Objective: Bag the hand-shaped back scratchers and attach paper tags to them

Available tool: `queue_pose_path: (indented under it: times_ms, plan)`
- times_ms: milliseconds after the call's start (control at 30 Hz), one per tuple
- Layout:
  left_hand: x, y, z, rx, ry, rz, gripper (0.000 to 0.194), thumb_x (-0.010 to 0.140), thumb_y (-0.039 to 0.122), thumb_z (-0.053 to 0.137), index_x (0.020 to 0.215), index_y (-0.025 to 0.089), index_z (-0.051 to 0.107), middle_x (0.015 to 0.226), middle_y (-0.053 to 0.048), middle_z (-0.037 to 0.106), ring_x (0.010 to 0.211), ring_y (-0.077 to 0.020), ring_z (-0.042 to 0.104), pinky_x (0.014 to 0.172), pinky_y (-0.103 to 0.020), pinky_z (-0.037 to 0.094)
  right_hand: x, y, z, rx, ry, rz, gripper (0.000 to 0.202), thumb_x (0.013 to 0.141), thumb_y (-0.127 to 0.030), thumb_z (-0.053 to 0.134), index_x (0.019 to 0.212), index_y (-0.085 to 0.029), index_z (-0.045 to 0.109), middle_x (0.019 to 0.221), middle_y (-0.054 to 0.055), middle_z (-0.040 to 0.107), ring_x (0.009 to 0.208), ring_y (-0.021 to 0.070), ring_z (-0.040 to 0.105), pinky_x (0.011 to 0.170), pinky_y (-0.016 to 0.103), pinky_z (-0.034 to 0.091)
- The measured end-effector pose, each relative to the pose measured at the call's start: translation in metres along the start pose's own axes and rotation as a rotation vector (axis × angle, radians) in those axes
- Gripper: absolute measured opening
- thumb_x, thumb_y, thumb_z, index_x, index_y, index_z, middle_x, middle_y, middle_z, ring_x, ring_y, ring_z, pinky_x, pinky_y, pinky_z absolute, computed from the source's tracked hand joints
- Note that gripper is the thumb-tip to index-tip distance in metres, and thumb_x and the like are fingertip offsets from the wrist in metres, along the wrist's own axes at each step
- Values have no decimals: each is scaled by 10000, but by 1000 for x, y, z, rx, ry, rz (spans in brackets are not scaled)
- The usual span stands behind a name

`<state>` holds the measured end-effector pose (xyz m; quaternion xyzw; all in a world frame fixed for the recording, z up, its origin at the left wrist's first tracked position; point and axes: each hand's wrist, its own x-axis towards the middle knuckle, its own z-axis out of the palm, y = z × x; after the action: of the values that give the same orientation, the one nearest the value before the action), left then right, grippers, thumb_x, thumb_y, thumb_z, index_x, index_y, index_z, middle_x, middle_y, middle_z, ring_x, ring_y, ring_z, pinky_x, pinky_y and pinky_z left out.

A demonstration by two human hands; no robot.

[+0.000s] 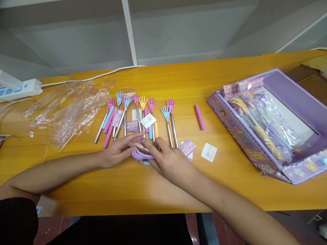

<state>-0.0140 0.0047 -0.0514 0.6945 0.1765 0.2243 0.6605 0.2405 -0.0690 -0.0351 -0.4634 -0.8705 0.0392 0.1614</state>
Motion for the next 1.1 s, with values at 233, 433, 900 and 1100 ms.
queue_pose_path:
  times_ms: [233, 433, 900, 1100]
  plan:
    - [1, -2, 0, 13, 66, 198, 411, 1143, 289, 479, 1532, 331, 607, 1390, -113, 741, 1080, -220, 819, 923, -323, 671, -1, 3, -4, -11, 75, -35, 440, 1135, -228, 350, 1562, -142, 418, 941, 49, 651, 581, 159, 588, 461, 287, 483]
    - [2, 3, 0, -219, 1, 126, 295, 1121, 412, 538, 1041, 179, 700, 985, -92, 682, 788, -175, 769, 712, -294, 655, -1, 7, -13, 57, 184, -28, 575, 1140, -195, 372, 1707, -169, 284, 852, 18, 618, 635, 151, 607, 527, 261, 485]
    - [5, -8, -8, -608, 151, -232, 970, 560, 366, 1093, 1403, 222, 636, 985, -39, 778, 626, -116, 692, 666, -246, 588, -2, 12, -10, 147, 81, -265, 643, 1134, -230, 395, 1753, -198, 223, 868, 5, 643, 609, 143, 565, 501, 289, 412]
    - [5, -17, -12, -600, 118, -194, 1030, 495, 321, 1112, 1407, 250, 639, 1004, -41, 787, 825, -201, 770, 773, -297, 627, -2, 15, -11, 182, 58, -304, 667, 1140, -296, 450, 1754, -205, 207, 886, -2, 663, 583, 138, 558, 491, 304, 393]
